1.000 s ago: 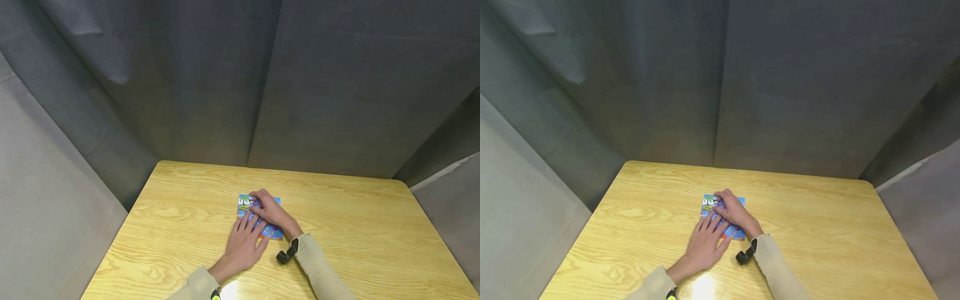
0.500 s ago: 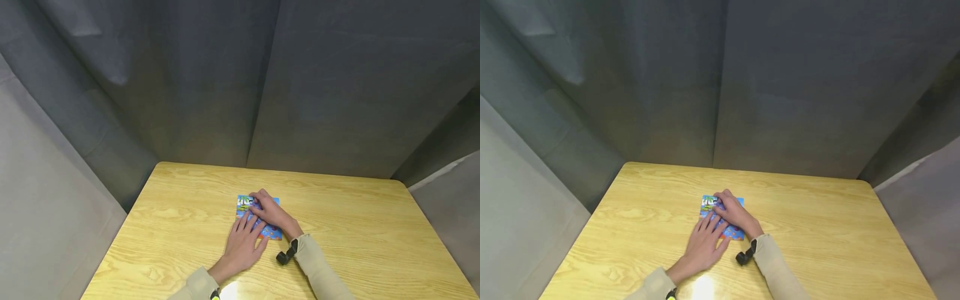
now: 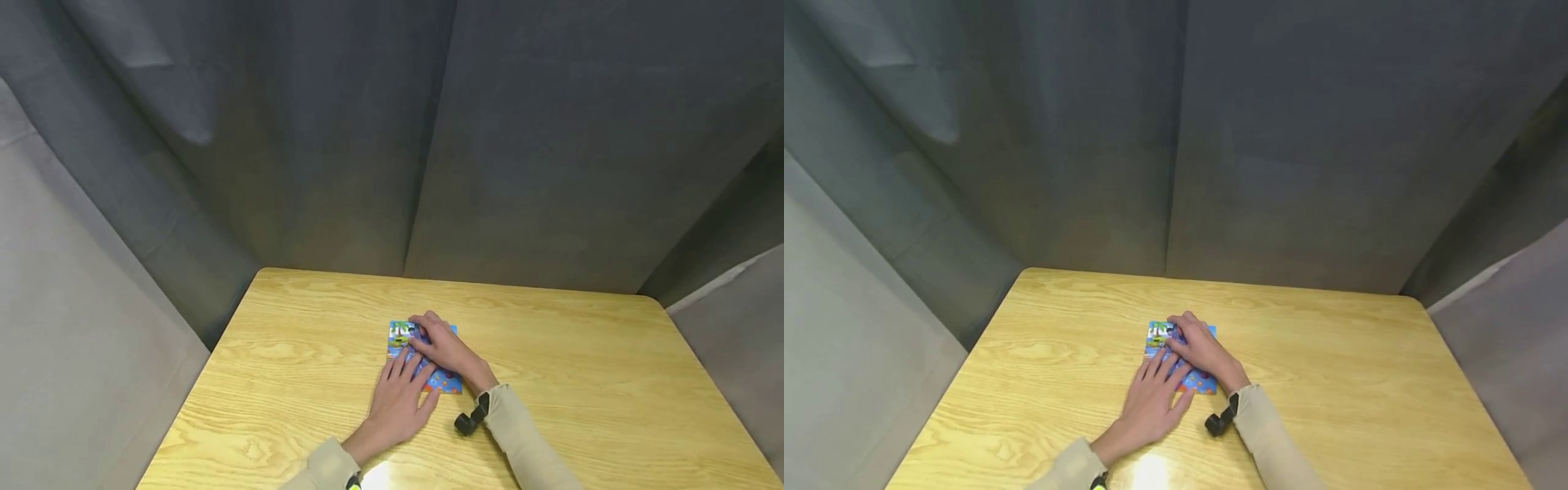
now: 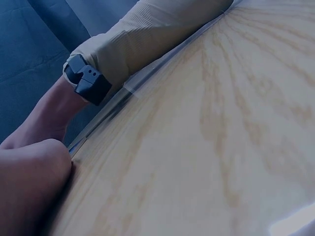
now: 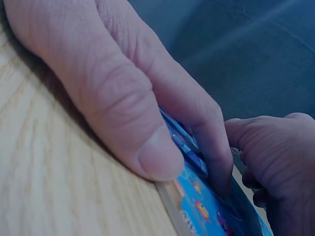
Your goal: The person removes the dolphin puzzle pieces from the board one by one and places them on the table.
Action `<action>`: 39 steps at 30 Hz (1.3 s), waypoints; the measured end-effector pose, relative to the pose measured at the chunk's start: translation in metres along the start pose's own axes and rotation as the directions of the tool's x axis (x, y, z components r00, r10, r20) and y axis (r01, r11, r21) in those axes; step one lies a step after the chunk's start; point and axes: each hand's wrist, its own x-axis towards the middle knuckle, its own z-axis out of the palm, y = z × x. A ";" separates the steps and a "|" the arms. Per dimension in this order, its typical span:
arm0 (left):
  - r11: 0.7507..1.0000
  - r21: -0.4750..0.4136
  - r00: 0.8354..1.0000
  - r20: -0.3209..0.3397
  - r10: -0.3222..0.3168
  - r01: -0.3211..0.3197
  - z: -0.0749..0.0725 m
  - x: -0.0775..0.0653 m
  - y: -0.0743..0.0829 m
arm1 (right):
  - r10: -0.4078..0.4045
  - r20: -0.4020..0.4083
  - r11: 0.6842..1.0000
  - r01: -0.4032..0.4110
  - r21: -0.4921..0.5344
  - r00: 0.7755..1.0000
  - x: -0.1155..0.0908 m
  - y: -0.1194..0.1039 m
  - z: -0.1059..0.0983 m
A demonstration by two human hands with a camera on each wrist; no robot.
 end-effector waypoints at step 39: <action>0.999 -0.041 1.000 -0.020 0.011 -0.012 0.001 0.001 -0.002 | 0.067 -0.113 0.995 -0.058 0.080 0.991 -0.048 0.040 -0.042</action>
